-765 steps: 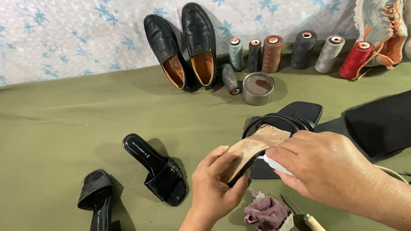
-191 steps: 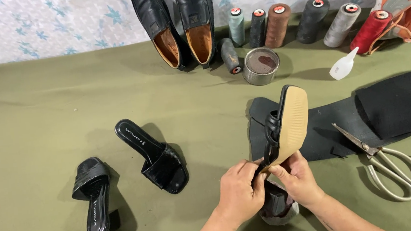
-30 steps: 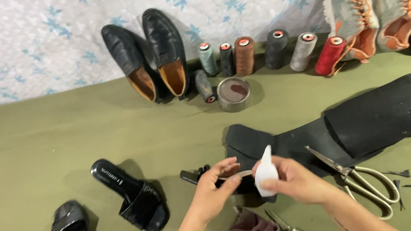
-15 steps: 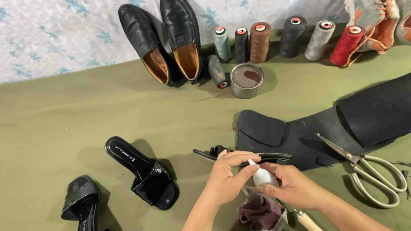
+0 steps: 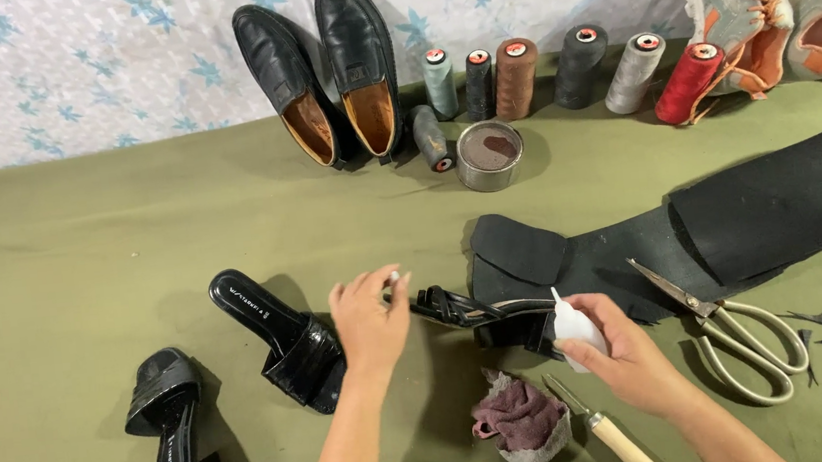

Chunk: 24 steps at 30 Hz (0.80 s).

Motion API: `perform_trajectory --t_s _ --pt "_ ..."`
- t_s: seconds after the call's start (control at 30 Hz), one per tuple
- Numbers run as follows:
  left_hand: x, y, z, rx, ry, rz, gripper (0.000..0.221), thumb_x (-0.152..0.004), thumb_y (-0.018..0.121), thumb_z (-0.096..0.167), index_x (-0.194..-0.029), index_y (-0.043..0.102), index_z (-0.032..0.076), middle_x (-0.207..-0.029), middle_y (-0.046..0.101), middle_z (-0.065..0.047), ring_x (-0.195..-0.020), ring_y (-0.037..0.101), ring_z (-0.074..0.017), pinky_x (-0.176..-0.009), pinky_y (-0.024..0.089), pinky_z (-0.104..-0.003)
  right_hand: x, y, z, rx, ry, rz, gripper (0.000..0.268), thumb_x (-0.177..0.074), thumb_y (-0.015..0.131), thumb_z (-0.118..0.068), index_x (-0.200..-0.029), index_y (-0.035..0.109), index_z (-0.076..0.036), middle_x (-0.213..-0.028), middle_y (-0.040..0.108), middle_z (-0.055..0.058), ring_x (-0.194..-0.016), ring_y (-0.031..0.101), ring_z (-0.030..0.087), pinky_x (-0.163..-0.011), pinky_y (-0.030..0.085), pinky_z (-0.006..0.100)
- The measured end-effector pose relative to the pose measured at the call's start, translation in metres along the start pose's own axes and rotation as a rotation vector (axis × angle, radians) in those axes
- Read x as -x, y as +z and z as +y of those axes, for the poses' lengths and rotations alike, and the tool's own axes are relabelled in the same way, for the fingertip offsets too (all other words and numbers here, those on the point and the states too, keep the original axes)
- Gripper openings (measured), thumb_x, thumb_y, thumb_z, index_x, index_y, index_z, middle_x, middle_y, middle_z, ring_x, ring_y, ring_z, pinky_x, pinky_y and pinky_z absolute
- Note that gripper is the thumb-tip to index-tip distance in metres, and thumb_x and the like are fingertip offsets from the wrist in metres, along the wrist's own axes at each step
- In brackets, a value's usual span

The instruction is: Applying adhesive to a sandal heel and trimming the attached material with scissors to fit.

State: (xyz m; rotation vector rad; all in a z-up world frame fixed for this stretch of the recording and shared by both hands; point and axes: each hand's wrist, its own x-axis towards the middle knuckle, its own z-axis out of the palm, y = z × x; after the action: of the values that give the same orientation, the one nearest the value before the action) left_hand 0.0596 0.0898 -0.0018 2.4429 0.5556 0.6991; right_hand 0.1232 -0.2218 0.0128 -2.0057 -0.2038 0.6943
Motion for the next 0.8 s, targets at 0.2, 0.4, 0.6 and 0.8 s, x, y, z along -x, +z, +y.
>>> perform_trajectory --t_s 0.2,0.4,0.6,0.8 --pt "0.026 0.007 -0.051 0.034 -0.083 0.165 0.022 -0.095 0.068 0.032 -0.107 0.077 0.017 -0.087 0.072 0.007 -0.086 0.069 -0.0131 -0.109 0.037 -0.044 0.002 -0.005 0.019 0.007 0.036 0.099 0.034 -0.081 0.086 -0.022 -0.108 0.068 -0.013 -0.085 0.080 0.002 -0.072 0.065 0.015 -0.071 0.052 0.029" --pt "0.053 0.015 -0.045 -0.063 0.083 0.370 0.045 -0.090 0.070 0.026 -0.133 0.066 0.011 -0.126 0.062 -0.015 -0.117 0.058 -0.0343 -0.102 0.045 -0.049 -0.002 0.000 0.032 -0.196 0.016 0.176 0.032 -0.081 0.084 -0.018 -0.112 0.077 -0.012 -0.096 0.076 0.005 -0.074 0.066 0.018 -0.073 0.055 0.031" --pt "0.049 0.037 0.043 -0.273 0.677 -0.106 0.060 -0.077 0.083 0.033 -0.126 0.064 0.006 -0.143 0.055 -0.023 -0.140 0.044 -0.0441 -0.115 0.031 -0.061 -0.002 0.002 0.028 -0.129 0.029 0.262 0.031 -0.081 0.083 -0.018 -0.112 0.077 -0.015 -0.105 0.078 0.000 -0.085 0.067 0.015 -0.077 0.054 0.029" --pt "0.021 0.084 0.020 -0.353 0.708 -0.126 0.023 -0.077 0.081 0.014 -0.072 0.059 0.017 -0.067 0.054 0.000 -0.062 0.052 -0.0259 -0.068 0.038 -0.040 0.011 -0.001 0.022 -0.057 0.062 0.292 0.033 -0.082 0.084 -0.025 -0.113 0.078 -0.019 -0.105 0.076 -0.003 -0.084 0.062 0.014 -0.073 0.050 0.028"
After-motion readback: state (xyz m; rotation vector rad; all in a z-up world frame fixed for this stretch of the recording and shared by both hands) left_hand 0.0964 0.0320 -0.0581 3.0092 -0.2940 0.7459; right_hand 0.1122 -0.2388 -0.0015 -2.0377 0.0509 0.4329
